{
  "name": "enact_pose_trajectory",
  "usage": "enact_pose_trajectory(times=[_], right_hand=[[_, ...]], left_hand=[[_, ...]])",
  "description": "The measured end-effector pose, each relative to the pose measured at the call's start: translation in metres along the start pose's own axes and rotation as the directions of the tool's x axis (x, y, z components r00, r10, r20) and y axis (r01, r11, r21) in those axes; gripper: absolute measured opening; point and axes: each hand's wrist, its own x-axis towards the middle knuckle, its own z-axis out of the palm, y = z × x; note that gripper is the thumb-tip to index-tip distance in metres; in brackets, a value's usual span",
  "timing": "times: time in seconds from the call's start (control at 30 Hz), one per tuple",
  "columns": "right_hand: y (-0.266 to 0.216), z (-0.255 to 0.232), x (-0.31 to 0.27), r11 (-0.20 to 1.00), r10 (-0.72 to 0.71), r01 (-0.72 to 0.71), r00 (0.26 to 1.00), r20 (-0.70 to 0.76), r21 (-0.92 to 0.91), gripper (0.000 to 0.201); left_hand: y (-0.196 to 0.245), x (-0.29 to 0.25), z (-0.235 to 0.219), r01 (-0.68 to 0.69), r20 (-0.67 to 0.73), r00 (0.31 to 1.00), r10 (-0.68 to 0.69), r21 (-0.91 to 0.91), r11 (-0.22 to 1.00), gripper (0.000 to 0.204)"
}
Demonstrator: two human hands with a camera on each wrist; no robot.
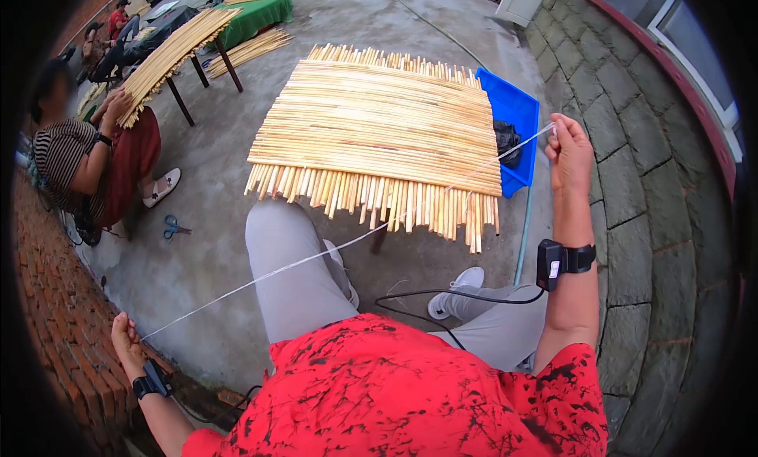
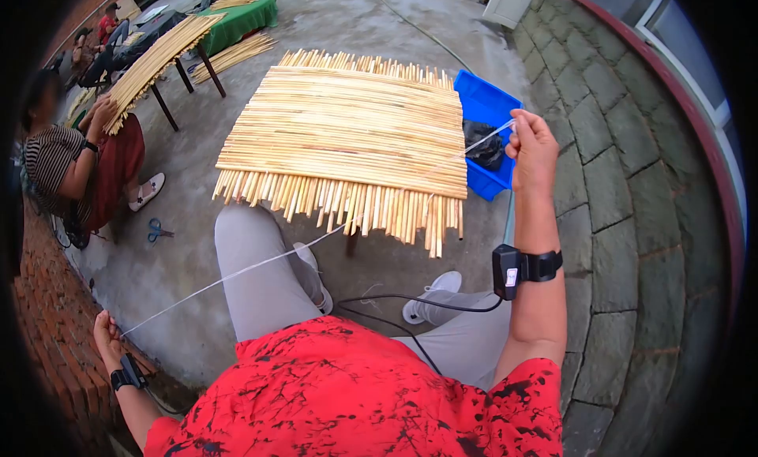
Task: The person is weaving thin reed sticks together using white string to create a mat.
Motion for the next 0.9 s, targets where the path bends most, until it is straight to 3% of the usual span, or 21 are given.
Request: enact_pose_trajectory(times=[0.07, 0.1, 0.17, 0.23, 0.3, 0.37, 0.47, 0.53, 0.63, 0.7, 0.77, 0.83, 0.87, 0.9], right_hand=[[-0.012, -0.069, 0.003, 0.987, -0.046, 0.074, 0.979, -0.198, 0.141, 0.014], [-0.030, -0.076, -0.014, 0.982, -0.040, 0.089, 0.960, -0.276, 0.167, 0.015], [-0.026, -0.155, -0.014, 0.985, -0.072, 0.129, 0.912, -0.404, 0.117, 0.017], [-0.023, -0.210, -0.034, 0.984, -0.024, 0.105, 0.877, -0.479, 0.143, 0.017], [-0.006, -0.270, -0.053, 0.989, 0.032, 0.054, 0.837, -0.546, 0.141, 0.017], [0.010, -0.308, -0.078, 0.991, 0.094, -0.012, 0.776, -0.624, 0.134, 0.016], [0.040, -0.362, -0.115, 0.987, 0.151, -0.054, 0.666, -0.731, 0.154, 0.012], [0.049, -0.380, -0.141, 0.990, 0.134, -0.109, 0.535, -0.834, 0.089, 0.011], [0.104, -0.495, -0.179, 0.994, 0.095, -0.007, 0.586, -0.805, 0.113, 0.011], [0.050, -0.439, -0.176, 0.991, 0.087, 0.033, 0.580, -0.810, 0.130, 0.011], [-0.006, -0.349, -0.171, 0.994, 0.014, 0.079, 0.615, -0.789, 0.079, 0.012], [-0.055, -0.249, -0.164, 0.988, -0.124, 0.150, 0.678, -0.724, -0.029, 0.013], [-0.070, -0.213, -0.165, 0.987, -0.128, 0.156, 0.671, -0.730, -0.030, 0.013], [-0.082, -0.181, -0.167, 0.982, -0.165, 0.188, 0.782, -0.600, -0.025, 0.013]], left_hand=[[-0.004, 0.013, -0.004, 0.009, 0.000, 1.000, -0.009, -0.011, 1.000, 0.009], [-0.008, 0.022, -0.007, 0.013, -0.041, 0.999, -0.014, -0.024, 1.000, 0.009], [-0.009, 0.029, -0.002, 0.012, -0.082, 0.997, -0.014, -0.029, 1.000, 0.009], [-0.004, 0.031, 0.016, -0.022, -0.195, 0.981, 0.017, -0.021, 1.000, 0.010], [0.006, 0.035, 0.031, 0.006, -0.205, 0.979, -0.003, 0.015, 1.000, 0.009], [0.018, 0.025, 0.064, -0.005, -0.113, 0.994, 0.006, 0.014, 1.000, 0.008], [0.025, 0.037, 0.111, -0.025, -0.081, 0.996, 0.022, -0.031, 0.999, 0.007], [0.036, 0.035, 0.151, -0.043, 0.018, 0.999, 0.044, -0.048, 0.998, 0.005], [0.055, 0.005, 0.231, -0.129, 0.239, 0.964, 0.115, 0.045, 0.991, 0.004], [0.072, -0.018, 0.284, -0.249, 0.420, 0.883, 0.209, 0.041, 0.968, 0.006], [0.101, -0.079, 0.340, -0.413, 0.620, 0.725, 0.301, 0.042, 0.910, 0.005], [0.104, -0.120, 0.383, -0.545, 0.750, 0.586, 0.308, 0.084, 0.834, 0.005], [0.096, -0.135, 0.403, -0.641, 0.786, 0.490, 0.376, 0.033, 0.767, 0.005], [0.083, -0.146, 0.420, -0.724, 0.814, 0.387, 0.434, -0.023, 0.690, 0.006]])
